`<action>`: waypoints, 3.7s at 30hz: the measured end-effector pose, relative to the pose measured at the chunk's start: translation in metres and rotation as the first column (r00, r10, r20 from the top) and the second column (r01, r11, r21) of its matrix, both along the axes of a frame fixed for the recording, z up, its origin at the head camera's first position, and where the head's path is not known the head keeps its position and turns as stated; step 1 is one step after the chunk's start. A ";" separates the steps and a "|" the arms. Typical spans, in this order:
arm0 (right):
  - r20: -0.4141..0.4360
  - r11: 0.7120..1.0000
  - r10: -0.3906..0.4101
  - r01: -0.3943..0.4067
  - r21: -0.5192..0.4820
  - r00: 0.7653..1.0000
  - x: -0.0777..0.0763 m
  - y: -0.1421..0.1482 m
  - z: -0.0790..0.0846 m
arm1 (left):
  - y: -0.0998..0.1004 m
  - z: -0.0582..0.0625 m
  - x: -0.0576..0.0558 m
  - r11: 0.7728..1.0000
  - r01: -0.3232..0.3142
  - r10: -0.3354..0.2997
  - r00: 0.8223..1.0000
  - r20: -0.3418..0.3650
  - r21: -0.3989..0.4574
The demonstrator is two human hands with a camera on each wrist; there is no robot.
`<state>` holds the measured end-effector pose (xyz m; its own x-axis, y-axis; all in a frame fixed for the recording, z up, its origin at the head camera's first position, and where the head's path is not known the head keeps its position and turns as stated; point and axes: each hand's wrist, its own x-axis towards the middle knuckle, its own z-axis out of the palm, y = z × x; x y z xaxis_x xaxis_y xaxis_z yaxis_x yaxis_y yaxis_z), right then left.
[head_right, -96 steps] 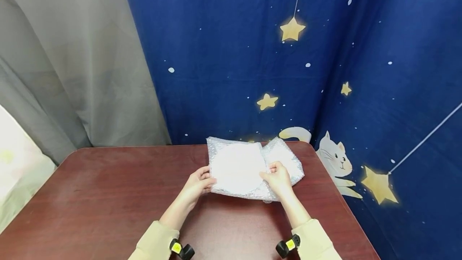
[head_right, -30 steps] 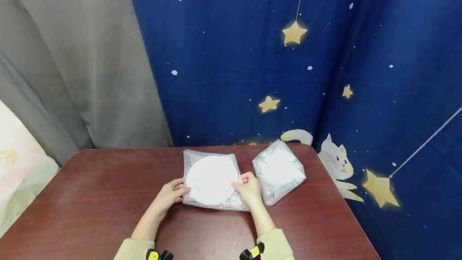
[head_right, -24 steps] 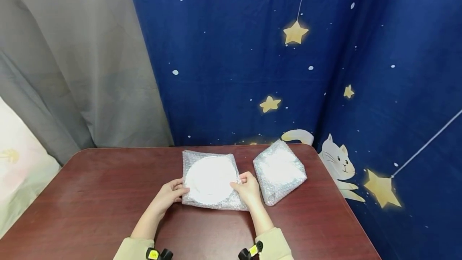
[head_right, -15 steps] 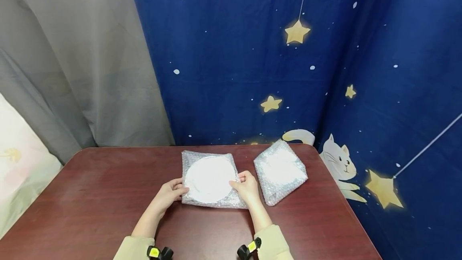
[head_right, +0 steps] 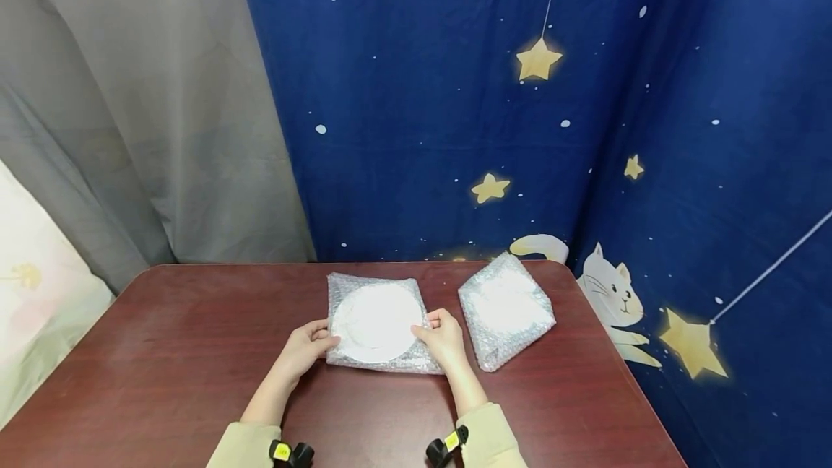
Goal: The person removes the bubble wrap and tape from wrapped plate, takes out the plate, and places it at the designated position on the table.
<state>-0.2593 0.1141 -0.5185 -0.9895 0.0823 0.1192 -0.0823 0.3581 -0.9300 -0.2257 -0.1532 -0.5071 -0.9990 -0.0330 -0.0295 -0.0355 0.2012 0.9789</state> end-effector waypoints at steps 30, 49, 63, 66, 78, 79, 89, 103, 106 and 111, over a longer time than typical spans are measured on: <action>0.026 0.940 0.044 -0.050 0.337 0.999 -0.005 0.001 0.022 | 0.003 -0.002 -0.002 0.996 -0.085 0.085 0.996 0.001 -0.010; -0.190 0.892 0.255 -0.155 0.425 0.948 -0.010 -0.023 0.046 | 0.003 0.000 0.000 0.996 -0.066 0.066 0.998 -0.003 -0.058; -0.180 0.712 0.526 -0.315 0.628 0.831 -0.008 -0.060 0.055 | 0.003 -0.003 -0.001 0.996 -0.072 0.072 0.997 0.010 -0.052; -0.143 0.636 0.561 -0.315 0.704 0.815 -0.009 -0.069 0.057 | 0.003 -0.002 0.000 0.996 -0.071 0.071 0.997 0.003 -0.058; -0.029 0.469 0.607 -0.328 0.820 0.795 -0.011 -0.091 0.063 | 0.003 0.000 0.001 0.996 -0.065 0.064 0.998 -0.010 -0.059; -0.024 0.463 0.606 -0.328 0.824 0.795 -0.011 -0.092 0.063 | 0.003 0.000 0.001 0.996 -0.064 0.064 0.998 -0.010 -0.057; 0.015 0.395 0.621 -0.330 0.858 0.783 -0.016 -0.100 0.064 | 0.004 -0.001 0.001 0.997 -0.067 0.066 0.998 -0.022 -0.047; 0.057 0.349 0.581 -0.312 0.884 0.812 -0.018 -0.104 0.062 | 0.004 -0.001 0.001 0.998 -0.058 0.057 0.998 -0.018 -0.024; 0.055 0.351 0.577 -0.309 0.884 0.815 -0.018 -0.105 0.061 | 0.004 -0.002 0.000 0.998 -0.058 0.057 0.998 -0.024 -0.026; 0.041 0.356 0.580 -0.298 0.885 0.813 -0.017 -0.105 0.058 | 0.004 -0.002 0.000 0.998 -0.062 0.061 0.998 -0.028 -0.023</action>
